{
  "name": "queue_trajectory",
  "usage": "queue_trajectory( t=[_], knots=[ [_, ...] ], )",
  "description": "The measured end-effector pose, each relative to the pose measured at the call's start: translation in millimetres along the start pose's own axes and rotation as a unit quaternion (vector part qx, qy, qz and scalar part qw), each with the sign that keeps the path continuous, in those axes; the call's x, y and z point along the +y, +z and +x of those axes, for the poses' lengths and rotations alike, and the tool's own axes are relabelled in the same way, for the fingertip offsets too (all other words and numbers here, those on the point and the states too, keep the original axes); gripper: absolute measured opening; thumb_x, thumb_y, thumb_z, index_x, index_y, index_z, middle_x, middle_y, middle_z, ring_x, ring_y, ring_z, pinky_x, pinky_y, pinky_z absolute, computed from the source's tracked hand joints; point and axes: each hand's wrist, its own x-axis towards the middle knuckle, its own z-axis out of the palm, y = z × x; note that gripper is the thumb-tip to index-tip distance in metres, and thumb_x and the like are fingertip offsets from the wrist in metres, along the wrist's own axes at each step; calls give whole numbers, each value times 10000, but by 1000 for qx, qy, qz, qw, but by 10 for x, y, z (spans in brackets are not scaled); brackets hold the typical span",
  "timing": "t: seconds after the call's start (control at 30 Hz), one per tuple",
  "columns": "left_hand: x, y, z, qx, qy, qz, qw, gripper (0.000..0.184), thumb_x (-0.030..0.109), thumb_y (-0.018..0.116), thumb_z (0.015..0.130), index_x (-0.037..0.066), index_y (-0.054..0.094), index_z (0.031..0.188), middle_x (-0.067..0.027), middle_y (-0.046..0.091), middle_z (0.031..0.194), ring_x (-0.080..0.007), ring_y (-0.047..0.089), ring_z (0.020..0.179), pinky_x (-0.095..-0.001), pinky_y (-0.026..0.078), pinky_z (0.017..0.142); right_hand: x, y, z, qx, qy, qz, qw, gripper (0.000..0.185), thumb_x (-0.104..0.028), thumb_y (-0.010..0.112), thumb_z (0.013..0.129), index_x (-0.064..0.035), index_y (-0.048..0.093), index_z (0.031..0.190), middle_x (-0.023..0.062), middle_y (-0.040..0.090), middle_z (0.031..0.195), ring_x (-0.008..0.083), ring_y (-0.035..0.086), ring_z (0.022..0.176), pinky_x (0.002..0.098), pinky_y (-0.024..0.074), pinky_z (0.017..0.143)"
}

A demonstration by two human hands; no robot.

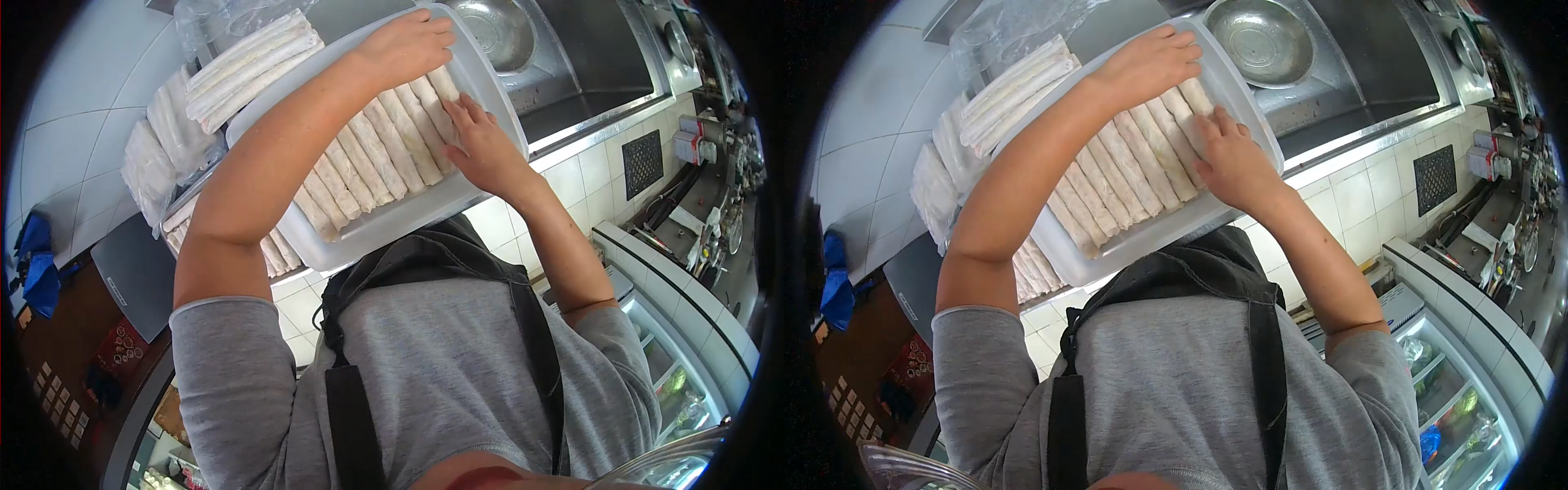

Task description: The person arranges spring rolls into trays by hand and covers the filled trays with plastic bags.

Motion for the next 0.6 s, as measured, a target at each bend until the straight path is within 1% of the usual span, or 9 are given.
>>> queue_trajectory(
  t=[0.07,0.17,0.27,0.3,0.37,0.47,0.53,0.6],
  knots=[
    [-14,61,-12,17,12,41,999,119,114,622,798,138,684,897,28,638,957,-150,554,1043,-288,443,921,-81,42,6,-5,1,-25,1000,764,-235,717,849,-25,344,1482,383,264,1516,531,351,1377,510,364,1124],
    [23,159,-20,2,-29,28,999,192,103,615,797,120,704,967,12,665,1007,-164,570,1087,-293,444,957,-96,106,28,28,-10,-55,998,779,-254,696,875,-24,313,1514,380,209,1545,510,269,1431,484,291,1167],
    [47,240,-134,14,-60,10,998,294,77,592,805,86,712,1074,-21,684,1124,-208,589,1145,-325,452,998,-47,98,86,-13,-2,24,1000,800,-296,686,901,-18,281,1532,378,152,1566,511,217,1453,491,258,1183],
    [57,198,-196,55,-94,-48,993,327,48,584,803,83,707,1104,-31,678,1160,-223,587,1164,-338,456,1005,-34,110,118,8,-14,38,999,804,-313,687,895,-15,283,1523,379,146,1564,521,206,1451,522,247,1179],
    [130,-7,-404,137,-164,-161,964,396,-8,568,798,78,695,1163,-49,666,1233,-251,583,1203,-364,464,1018,6,164,217,49,-43,66,996,813,-347,688,884,-10,287,1506,382,135,1562,541,184,1448,584,225,1170],
    [335,-470,-916,127,-301,-230,917,421,-78,548,811,86,687,1174,-56,665,1237,-272,592,1184,-384,482,996,41,234,541,105,-59,35,992,818,-433,629,923,-11,266,1522,365,119,1574,535,166,1456,613,190,1169],
    [472,-661,-1385,196,-354,-218,888,408,-102,544,847,94,693,1172,-75,683,1207,-280,607,1164,-375,485,985,50,255,814,132,-91,-35,986,815,-485,581,946,-25,256,1534,339,115,1588,525,147,1465,619,191,1164],
    [639,-898,-1915,229,-431,-222,844,330,-59,549,914,87,705,1166,-93,702,1163,-289,632,1122,-365,484,974,-5,372,1020,169,-124,-84,974,815,-530,538,961,-42,246,1547,313,110,1602,514,132,1472,623,188,1161]
  ],
)
